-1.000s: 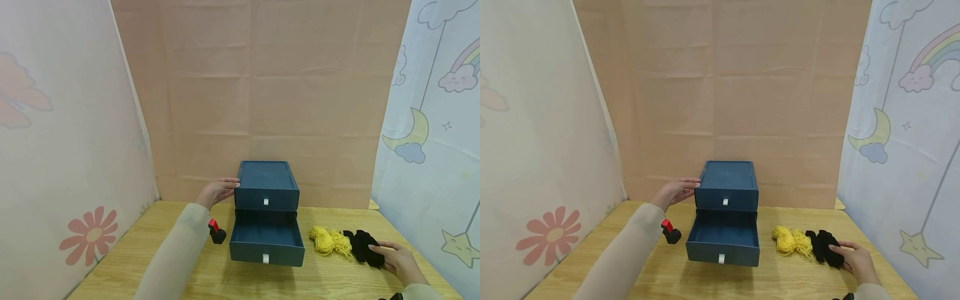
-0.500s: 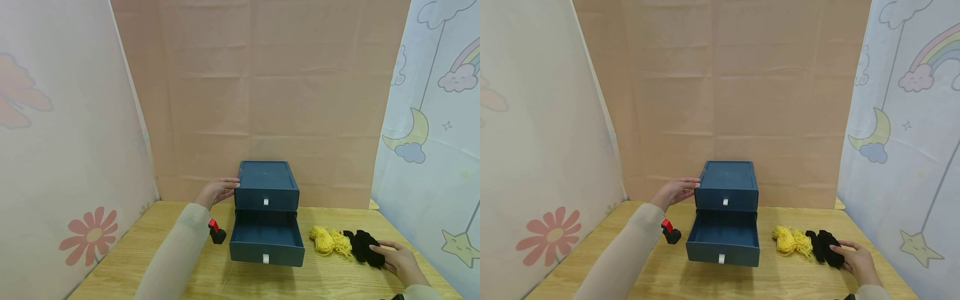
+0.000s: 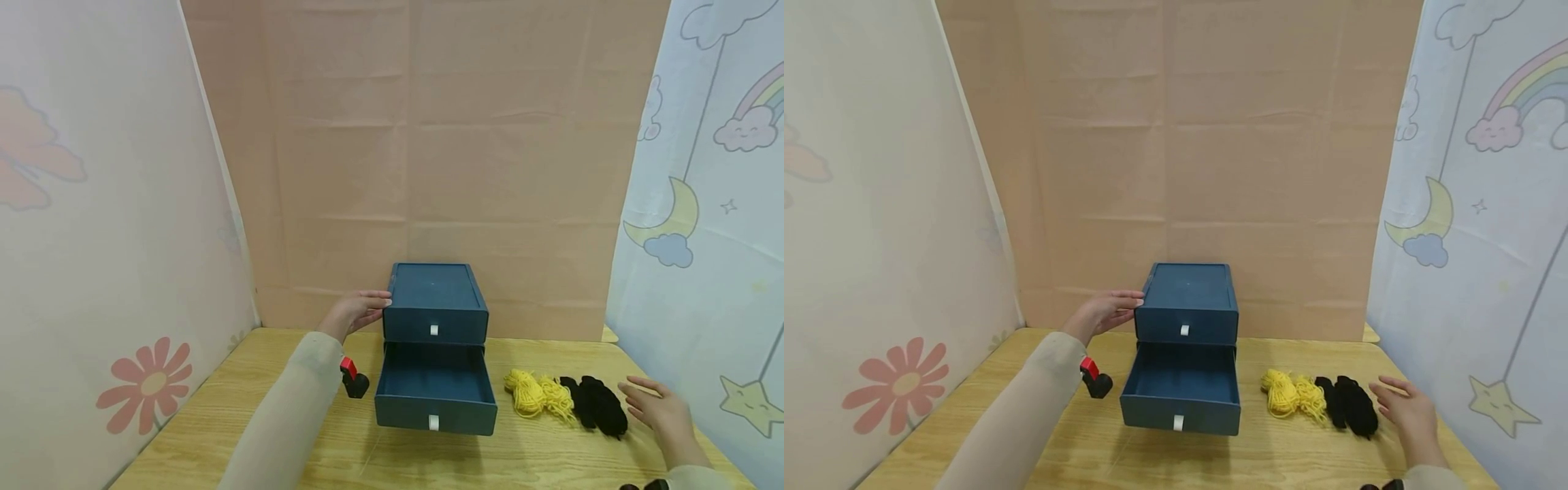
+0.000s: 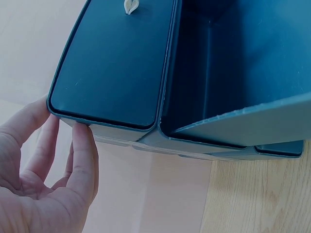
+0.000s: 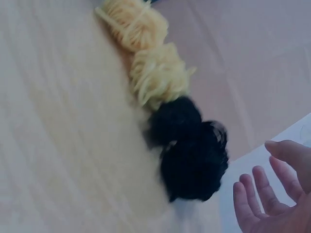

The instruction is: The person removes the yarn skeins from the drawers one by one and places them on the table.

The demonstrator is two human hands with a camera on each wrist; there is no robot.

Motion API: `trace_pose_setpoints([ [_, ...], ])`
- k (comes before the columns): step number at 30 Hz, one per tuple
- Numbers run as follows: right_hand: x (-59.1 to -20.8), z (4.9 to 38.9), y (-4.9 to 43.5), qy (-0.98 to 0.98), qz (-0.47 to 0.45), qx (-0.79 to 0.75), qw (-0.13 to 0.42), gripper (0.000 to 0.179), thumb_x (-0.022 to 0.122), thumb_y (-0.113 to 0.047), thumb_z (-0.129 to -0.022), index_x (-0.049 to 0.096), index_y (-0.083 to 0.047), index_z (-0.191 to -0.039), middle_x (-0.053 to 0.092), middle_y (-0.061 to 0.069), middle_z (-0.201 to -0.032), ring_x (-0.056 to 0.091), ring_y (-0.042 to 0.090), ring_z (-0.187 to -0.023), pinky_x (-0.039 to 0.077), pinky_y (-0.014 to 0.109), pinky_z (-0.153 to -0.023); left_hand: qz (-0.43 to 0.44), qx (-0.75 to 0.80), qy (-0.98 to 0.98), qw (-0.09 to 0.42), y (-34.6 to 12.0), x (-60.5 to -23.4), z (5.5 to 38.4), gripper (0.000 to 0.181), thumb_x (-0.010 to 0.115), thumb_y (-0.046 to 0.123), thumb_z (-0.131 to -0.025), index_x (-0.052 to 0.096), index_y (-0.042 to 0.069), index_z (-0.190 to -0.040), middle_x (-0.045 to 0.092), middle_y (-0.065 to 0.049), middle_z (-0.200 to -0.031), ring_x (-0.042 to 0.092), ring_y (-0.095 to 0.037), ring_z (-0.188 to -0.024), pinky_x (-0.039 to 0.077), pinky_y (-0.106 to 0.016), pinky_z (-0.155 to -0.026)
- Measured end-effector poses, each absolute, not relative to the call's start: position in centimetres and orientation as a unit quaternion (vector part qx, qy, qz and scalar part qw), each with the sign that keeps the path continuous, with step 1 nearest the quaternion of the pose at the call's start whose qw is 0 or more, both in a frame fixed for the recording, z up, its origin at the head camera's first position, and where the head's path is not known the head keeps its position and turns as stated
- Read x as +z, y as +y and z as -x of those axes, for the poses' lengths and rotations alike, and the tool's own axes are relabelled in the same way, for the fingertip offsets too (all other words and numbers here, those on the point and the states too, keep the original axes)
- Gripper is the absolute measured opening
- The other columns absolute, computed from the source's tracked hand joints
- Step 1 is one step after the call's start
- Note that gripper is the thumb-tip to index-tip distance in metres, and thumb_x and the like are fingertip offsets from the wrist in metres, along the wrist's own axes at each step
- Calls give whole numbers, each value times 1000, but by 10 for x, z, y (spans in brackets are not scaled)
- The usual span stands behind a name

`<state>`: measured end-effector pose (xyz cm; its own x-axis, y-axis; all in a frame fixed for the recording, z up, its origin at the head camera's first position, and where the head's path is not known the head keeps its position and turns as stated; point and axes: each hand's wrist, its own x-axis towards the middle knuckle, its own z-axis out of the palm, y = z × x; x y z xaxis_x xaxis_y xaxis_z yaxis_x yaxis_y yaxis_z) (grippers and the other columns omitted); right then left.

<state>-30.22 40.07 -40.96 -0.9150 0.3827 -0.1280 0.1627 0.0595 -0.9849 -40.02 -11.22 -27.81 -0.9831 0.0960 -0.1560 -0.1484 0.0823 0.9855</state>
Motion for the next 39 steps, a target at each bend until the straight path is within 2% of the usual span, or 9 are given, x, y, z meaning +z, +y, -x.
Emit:
trace_pose_setpoints([
  [3, -398, 302, 391, -696, 146, 690, 133, 19, 69, -25, -90, 61, -39, -80, 62, -24, -72, 63, -6, -66, 57, 18, -66, 20, 678, 729, 90, -113, -278, 401, 26, 70, 14, -89, 71, 10, -115, 66, -1, -91, 61, -10, -77, 54, -21, -85],
  [7, -382, 300, 372, -657, 52, 727, 192, 16, 66, -17, -92, 64, -33, -92, 66, -21, -79, 65, -4, -71, 56, 15, -63, 20, 677, 731, 89, -114, -278, 402, 26, 71, 14, -89, 71, 11, -114, 67, -1, -93, 62, -11, -79, 54, -23, -88],
  [11, -362, 297, 345, -631, -34, 743, 220, 19, 61, -9, -94, 64, -26, -102, 68, -15, -87, 67, -1, -77, 56, 15, -66, 16, 675, 733, 88, -115, -278, 402, 26, 70, 15, -89, 71, 11, -115, 67, -2, -95, 62, -11, -81, 51, -27, -95],
  [14, -344, 294, 321, -625, -86, 740, 231, 21, 59, -6, -95, 63, -22, -109, 69, -12, -92, 67, 0, -82, 56, 16, -70, 17, 676, 731, 88, -115, -278, 402, 26, 70, 15, -89, 71, 11, -115, 67, -2, -95, 62, -11, -81, 51, -27, -95],
  [21, -315, 280, 260, -646, -174, 707, 230, 25, 57, -2, -96, 62, -15, -117, 69, -8, -99, 68, 4, -88, 57, 19, -77, 19, 675, 733, 86, -114, -278, 401, 26, 71, 15, -89, 72, 12, -114, 67, -2, -96, 62, -12, -81, 52, -25, -93],
  [28, -308, 265, 209, -720, -194, 627, 228, 21, 59, -7, -96, 61, -8, -117, 68, -9, -96, 66, 5, -86, 57, 19, -77, 19, 674, 733, 86, -115, -279, 401, 26, 70, 16, -89, 72, 12, -114, 66, -2, -96, 61, -12, -82, 53, -24, -91],
  [33, -312, 248, 179, -759, -188, 590, 200, 24, 61, -10, -95, 58, -1, -118, 68, -5, -94, 67, 9, -84, 57, 21, -76, 19, 674, 734, 87, -114, -278, 399, 25, 70, 16, -89, 72, 12, -114, 65, -2, -97, 61, -12, -82, 53, -24, -91],
  [39, -323, 230, 149, -771, -197, 589, 144, 24, 64, -11, -93, 60, -1, -115, 68, 2, -94, 66, 14, -83, 57, 25, -74, 19, 676, 732, 88, -114, -279, 399, 25, 70, 16, -89, 72, 12, -114, 66, -2, -97, 61, -12, -82, 51, -27, -96],
])
